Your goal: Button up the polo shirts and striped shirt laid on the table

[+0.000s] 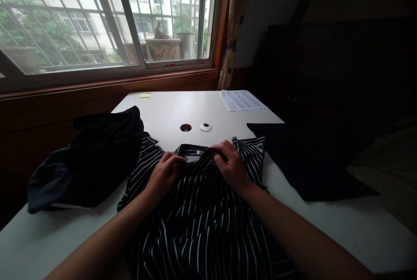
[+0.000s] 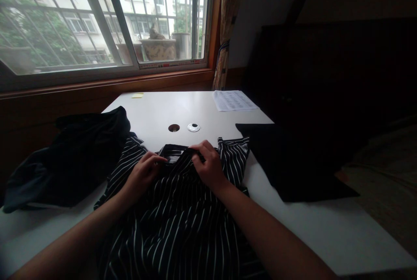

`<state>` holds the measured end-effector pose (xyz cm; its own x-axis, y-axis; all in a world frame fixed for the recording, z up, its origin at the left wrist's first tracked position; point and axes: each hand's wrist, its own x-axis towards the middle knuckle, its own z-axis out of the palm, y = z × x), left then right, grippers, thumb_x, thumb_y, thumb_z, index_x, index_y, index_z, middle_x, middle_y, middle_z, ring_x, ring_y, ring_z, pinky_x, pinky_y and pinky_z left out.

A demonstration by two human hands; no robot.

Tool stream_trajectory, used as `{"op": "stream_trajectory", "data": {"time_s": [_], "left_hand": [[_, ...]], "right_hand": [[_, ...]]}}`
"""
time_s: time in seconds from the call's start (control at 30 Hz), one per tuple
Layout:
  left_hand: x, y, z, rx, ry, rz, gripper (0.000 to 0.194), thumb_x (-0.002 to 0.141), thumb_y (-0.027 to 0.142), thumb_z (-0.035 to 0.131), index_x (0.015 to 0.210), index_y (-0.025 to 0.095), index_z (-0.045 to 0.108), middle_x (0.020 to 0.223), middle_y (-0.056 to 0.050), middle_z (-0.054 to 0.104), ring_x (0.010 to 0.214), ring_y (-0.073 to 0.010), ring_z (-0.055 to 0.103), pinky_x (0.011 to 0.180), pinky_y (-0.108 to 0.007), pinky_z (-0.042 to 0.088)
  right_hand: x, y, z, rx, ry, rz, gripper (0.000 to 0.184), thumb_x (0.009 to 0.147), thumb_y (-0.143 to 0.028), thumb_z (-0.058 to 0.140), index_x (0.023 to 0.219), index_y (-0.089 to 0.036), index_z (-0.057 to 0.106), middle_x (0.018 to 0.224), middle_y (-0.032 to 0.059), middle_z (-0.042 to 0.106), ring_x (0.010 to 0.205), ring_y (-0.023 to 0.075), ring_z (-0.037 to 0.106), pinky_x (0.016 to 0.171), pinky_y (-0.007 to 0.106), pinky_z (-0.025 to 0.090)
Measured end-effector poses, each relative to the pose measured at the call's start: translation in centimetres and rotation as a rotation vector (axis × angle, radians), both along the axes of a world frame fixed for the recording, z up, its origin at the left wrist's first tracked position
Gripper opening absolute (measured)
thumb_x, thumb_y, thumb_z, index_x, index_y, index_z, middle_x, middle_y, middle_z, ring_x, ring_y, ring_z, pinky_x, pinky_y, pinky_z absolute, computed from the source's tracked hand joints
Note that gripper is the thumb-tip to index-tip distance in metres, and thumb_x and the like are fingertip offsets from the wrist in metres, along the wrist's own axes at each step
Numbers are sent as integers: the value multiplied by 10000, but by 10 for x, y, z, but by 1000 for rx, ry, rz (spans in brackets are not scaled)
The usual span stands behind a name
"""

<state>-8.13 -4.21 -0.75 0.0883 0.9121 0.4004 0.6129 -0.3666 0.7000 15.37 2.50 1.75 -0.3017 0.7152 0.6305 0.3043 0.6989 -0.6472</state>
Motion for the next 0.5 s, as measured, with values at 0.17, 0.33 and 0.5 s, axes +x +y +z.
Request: {"op": "stream_trajectory", "data": {"time_s": [0.17,0.33,0.5], "left_hand": [[-4,2,6,-28,-89,110,218,893,137,494,1002,205,670,952,-31,563,791,-165,558,730,-290,455],[-10,4,5,-77,-314,203,173,886,244,539,998,187,658,946,-38,594,795,-180,600,689,-286,492],[-13,2,6,-147,-677,300,292,858,381,636,1070,183,614,885,-32,655,727,-170,631,637,-264,509]], "right_hand": [[-1,4,-4,-32,-32,39,167,888,-141,558,964,-241,668,838,8,536,797,178,561,760,342,468],[-4,4,-8,-41,-27,106,129,913,-194,609,999,-258,682,863,15,537,820,179,556,767,341,477],[-2,5,-5,-30,28,58,125,903,-164,623,965,-258,678,905,22,555,875,185,569,802,349,481]]}}
